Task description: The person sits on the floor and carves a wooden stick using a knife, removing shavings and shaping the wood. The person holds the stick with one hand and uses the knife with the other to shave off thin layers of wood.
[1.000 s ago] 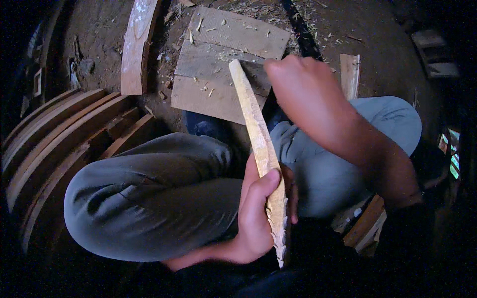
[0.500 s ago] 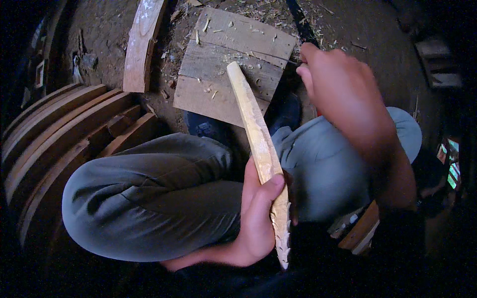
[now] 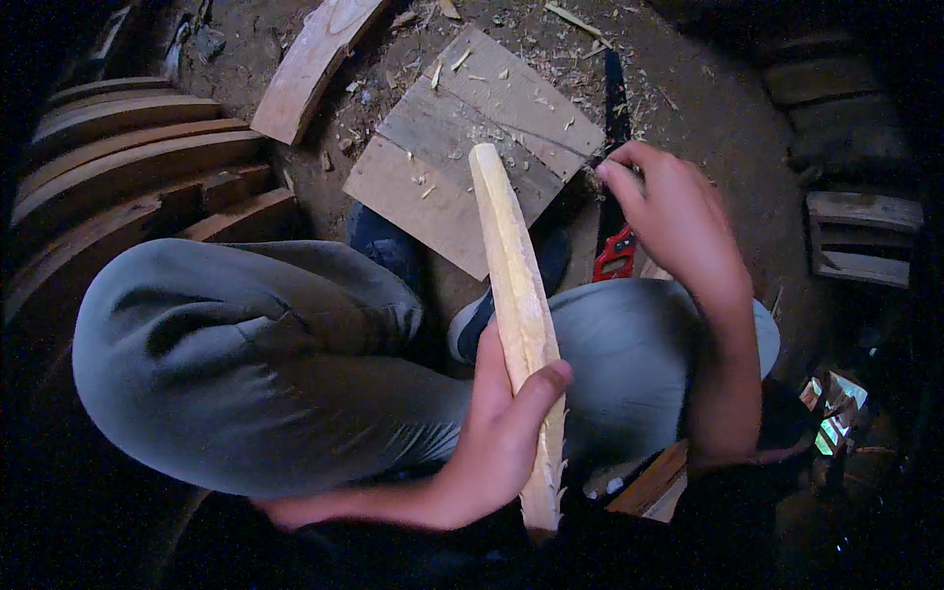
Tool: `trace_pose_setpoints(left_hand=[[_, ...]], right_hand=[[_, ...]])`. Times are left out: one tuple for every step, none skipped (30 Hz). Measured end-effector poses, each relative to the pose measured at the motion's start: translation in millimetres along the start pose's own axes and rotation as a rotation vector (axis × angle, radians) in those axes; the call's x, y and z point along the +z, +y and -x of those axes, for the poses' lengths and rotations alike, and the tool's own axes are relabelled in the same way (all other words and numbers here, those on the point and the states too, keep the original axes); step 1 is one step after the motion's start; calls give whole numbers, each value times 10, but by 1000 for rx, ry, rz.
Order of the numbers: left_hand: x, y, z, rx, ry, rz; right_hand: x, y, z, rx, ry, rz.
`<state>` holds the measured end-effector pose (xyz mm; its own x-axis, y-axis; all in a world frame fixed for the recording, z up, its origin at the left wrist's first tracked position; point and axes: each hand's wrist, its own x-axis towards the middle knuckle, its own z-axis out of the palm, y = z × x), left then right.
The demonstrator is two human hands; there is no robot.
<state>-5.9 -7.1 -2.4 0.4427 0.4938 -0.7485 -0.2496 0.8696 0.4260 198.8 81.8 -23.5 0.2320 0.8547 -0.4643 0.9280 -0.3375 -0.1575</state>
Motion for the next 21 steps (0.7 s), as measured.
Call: trace_pose_setpoints(left_hand=[[-2, -8, 7, 29, 16, -13], [12, -19, -8, 21, 5, -23], [26, -29, -5, 23, -1, -35], [27, -40, -3, 31, -9, -49], [14, -45, 6, 48, -7, -58], [17, -48, 2, 56, -22, -75], [21, -47, 16, 76, -27, -90], [17, -45, 19, 88, -30, -127], [18, -28, 19, 103, -29, -164], [21, -14, 20, 116, -28, -202], [26, 8, 36, 110, -18, -207], [44, 34, 48, 100, -17, -214], [67, 56, 58, 89, -17, -221], [66, 87, 74, 180, 1, -252], [101, 167, 123, 111, -31, -208], [100, 141, 89, 190, -33, -213], [95, 119, 66, 266, -26, -223], [101, 78, 36, 396, 5, -261], [150, 195, 141, 313, 25, -261], [123, 194, 129, 398, 23, -241], [77, 172, 96, 479, 25, -215]], right_hand=[[52, 23, -87, -8, 18, -4], [97, 101, -150, 27, 18, -1], [140, 161, -228, 53, 23, -2], [190, 211, -302, 77, 34, -4], [259, 218, -391, 34, 37, -28], [321, 272, -450, 12, 46, -51], [372, 292, -498, -26, 56, -76], [428, 345, -510, -21, 26, -84], [473, 388, -533, -21, -6, -95], [508, 431, -544, -18, -39, -107], [532, 431, -561, 0, -64, -124], [524, 427, -556, 28, -86, -138], [507, 437, -544, 57, -108, -155], [469, 353, -534, 56, -94, -215], [474, 354, -501, 64, -38, -283], [476, 351, -474, 70, 19, -350], [494, 333, -458, 71, 70, -426], [656, 415, -504, -25, 196, -522], [660, 304, -511, 0, 177, -579], [678, 189, -514, 53, 120, -520], [759, 117, -530, 104, 56, -461]])
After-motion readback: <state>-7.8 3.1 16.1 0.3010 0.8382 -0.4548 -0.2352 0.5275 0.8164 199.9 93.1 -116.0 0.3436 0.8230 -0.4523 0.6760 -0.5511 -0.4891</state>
